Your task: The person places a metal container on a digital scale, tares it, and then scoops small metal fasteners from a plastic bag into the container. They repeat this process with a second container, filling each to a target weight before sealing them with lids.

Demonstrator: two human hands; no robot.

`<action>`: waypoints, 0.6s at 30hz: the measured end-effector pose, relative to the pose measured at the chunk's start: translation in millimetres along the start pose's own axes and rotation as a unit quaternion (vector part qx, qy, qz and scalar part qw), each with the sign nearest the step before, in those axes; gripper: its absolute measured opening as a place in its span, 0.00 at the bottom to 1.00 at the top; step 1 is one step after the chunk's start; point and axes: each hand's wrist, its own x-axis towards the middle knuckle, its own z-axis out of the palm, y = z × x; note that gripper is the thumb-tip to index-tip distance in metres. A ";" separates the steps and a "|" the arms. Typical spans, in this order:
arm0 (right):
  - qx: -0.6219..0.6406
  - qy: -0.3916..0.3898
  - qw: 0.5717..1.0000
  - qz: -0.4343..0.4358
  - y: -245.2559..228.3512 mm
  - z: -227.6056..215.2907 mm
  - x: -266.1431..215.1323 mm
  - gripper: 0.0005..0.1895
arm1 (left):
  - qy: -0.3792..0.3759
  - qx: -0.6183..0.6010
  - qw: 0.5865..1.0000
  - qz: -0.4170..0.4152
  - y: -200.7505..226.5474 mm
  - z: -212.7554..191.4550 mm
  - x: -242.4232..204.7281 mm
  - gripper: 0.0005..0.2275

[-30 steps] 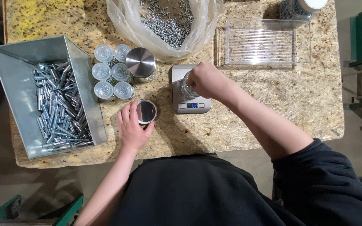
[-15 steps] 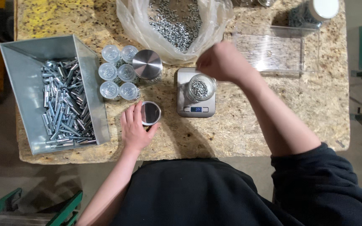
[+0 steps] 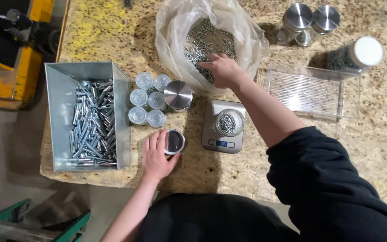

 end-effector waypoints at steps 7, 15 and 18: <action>-0.146 -0.053 0.988 0.018 16.1 55.6 15.0 0.34 | 0.036 -0.002 0.999 0.007 1.0 3.5 0.2 0.42; -0.154 -0.005 0.988 -0.027 30.1 63.7 16.8 0.11 | 0.032 -0.015 0.999 0.002 0.6 1.8 -0.4 0.40; -0.184 0.020 0.982 -0.031 31.2 62.9 16.5 0.11 | 0.029 -0.013 0.999 0.004 -0.4 1.7 -1.9 0.41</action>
